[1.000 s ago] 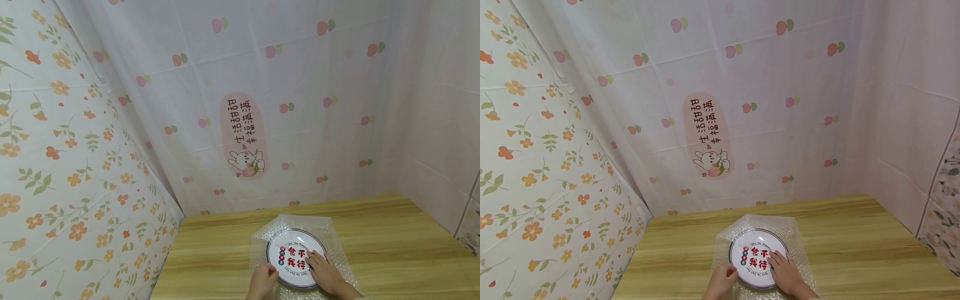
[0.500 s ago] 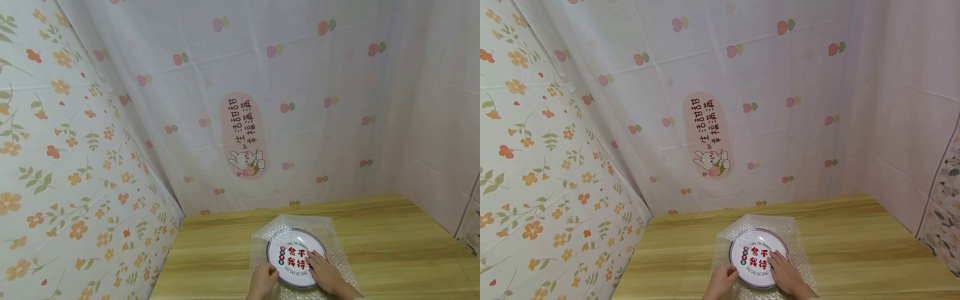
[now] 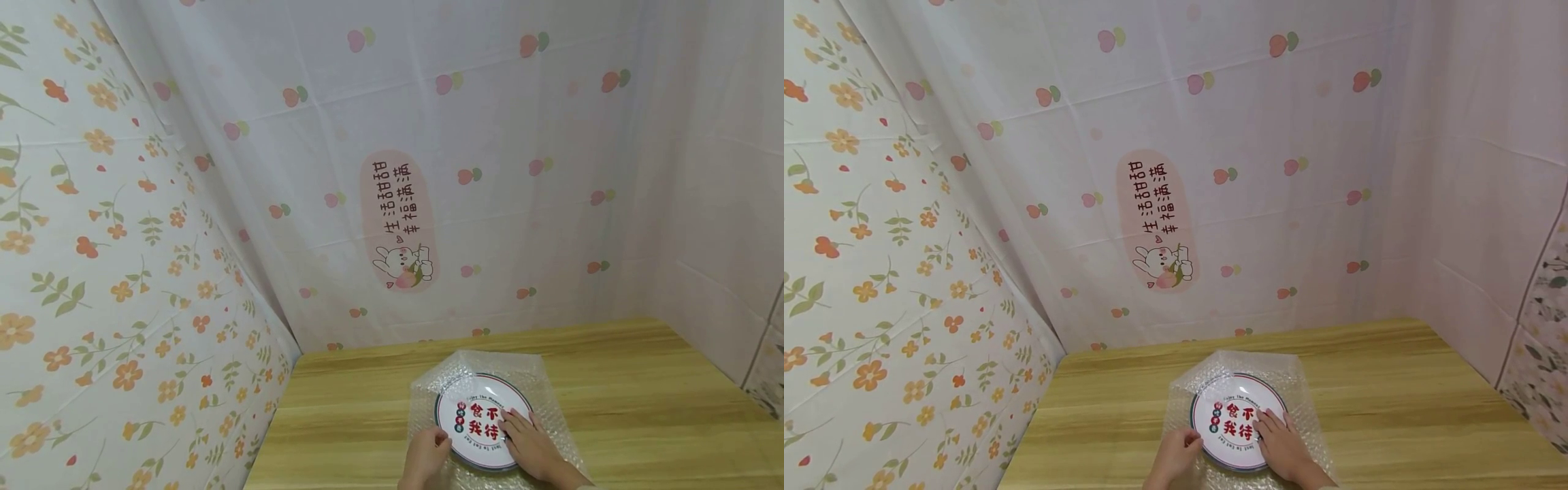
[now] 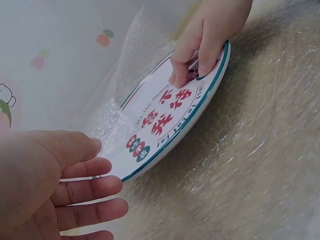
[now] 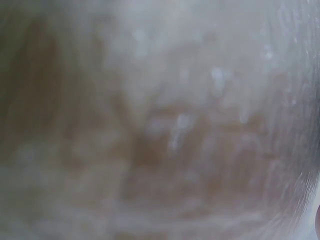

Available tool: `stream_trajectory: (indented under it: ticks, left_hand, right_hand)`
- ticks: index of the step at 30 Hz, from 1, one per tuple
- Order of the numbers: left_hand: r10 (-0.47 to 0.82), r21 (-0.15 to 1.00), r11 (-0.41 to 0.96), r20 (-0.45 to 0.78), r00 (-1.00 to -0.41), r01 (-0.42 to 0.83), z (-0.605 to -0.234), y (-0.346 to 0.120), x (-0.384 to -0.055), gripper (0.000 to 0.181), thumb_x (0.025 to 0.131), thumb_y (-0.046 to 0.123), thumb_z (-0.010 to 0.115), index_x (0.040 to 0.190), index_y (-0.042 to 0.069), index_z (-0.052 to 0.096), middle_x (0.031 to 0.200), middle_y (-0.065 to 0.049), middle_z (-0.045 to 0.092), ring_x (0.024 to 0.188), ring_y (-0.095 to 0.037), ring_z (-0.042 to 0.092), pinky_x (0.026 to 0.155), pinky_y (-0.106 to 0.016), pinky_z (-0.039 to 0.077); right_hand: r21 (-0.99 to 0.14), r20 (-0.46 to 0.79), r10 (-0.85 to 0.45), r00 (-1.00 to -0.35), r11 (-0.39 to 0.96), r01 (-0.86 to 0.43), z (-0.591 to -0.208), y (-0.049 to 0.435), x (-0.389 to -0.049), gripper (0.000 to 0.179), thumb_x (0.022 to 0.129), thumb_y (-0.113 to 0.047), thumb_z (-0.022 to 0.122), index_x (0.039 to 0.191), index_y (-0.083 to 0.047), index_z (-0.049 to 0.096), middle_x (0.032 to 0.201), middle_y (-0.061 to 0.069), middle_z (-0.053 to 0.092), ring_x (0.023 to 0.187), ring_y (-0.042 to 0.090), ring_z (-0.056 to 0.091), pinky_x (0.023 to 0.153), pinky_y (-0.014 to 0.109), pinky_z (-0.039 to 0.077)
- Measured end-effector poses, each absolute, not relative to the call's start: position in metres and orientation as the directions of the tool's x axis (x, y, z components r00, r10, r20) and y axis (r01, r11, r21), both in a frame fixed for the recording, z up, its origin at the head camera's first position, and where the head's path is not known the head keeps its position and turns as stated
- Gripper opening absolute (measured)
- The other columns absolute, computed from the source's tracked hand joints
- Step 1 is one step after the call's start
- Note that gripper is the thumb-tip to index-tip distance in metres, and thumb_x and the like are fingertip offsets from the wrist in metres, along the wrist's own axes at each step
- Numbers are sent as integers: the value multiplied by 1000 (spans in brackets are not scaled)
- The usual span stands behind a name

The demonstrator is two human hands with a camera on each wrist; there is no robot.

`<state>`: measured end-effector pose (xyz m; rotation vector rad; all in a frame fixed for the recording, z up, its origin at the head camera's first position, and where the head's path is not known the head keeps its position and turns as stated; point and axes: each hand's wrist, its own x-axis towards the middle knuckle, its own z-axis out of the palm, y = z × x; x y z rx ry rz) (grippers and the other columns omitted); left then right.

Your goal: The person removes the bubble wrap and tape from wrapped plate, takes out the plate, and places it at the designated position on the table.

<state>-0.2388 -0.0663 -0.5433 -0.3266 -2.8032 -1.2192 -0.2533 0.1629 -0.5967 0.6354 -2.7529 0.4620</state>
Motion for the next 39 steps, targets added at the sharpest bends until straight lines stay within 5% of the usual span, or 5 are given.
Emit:
stream_trajectory:
  ticks: [39]
  left_hand:
    - [193,678,671,232,-953,301,-540,-57,-242,11,76,10,64,67,5,62,60,6,54,54,-5,45,51,-23,40]
  right_hand:
    - [-247,387,-362,-848,846,-473,-601,162,-254,28,80,-11,55,106,0,60,119,14,53,115,35,42,95,55,20]
